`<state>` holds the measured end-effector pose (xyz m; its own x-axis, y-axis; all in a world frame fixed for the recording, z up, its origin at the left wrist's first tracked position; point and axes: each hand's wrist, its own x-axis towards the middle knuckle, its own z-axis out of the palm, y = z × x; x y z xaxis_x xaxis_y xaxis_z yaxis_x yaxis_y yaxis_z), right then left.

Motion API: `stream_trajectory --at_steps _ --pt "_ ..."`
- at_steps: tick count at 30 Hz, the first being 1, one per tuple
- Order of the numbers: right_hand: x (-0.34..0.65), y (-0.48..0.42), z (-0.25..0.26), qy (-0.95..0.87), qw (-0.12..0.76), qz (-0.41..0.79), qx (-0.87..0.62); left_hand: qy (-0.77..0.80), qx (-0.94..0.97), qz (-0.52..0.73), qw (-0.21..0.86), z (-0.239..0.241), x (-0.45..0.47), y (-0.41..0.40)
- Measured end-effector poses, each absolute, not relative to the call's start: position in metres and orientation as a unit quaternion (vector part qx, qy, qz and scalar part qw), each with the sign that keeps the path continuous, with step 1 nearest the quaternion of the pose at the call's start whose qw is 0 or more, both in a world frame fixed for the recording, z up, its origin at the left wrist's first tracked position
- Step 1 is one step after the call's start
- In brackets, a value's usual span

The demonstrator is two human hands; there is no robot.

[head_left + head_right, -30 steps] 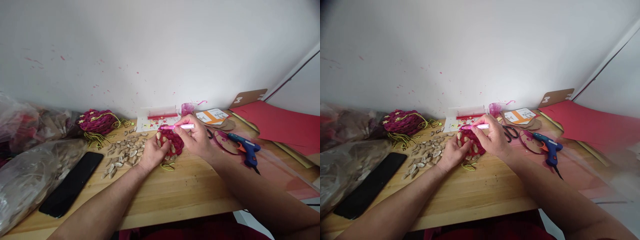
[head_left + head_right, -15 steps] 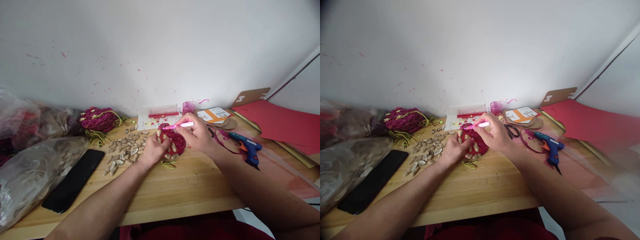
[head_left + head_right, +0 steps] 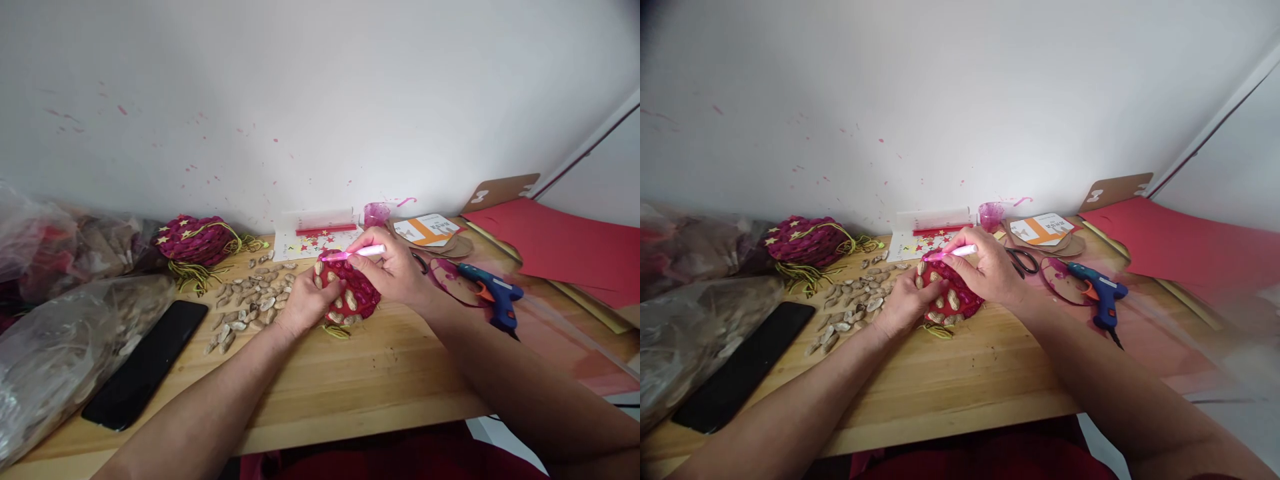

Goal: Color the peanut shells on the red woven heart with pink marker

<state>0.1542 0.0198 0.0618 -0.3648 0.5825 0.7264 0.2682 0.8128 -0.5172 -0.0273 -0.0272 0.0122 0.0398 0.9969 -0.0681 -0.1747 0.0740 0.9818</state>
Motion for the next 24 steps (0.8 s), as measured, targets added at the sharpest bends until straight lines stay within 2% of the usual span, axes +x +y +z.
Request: stream_trajectory --at_steps 11,16,24 --pt "0.159 0.021 0.066 -0.832 0.475 0.148 -0.245 0.426 0.372 0.512 0.646 0.022 -0.023 -0.031" --pt "0.159 0.021 0.065 -0.846 0.456 0.121 -0.248 0.436 0.368 0.498 0.654 0.02 -0.025 -0.029" --pt "0.164 0.023 0.068 -0.844 0.454 0.146 -0.245 0.429 0.365 0.501 0.657 0.023 -0.028 -0.026"
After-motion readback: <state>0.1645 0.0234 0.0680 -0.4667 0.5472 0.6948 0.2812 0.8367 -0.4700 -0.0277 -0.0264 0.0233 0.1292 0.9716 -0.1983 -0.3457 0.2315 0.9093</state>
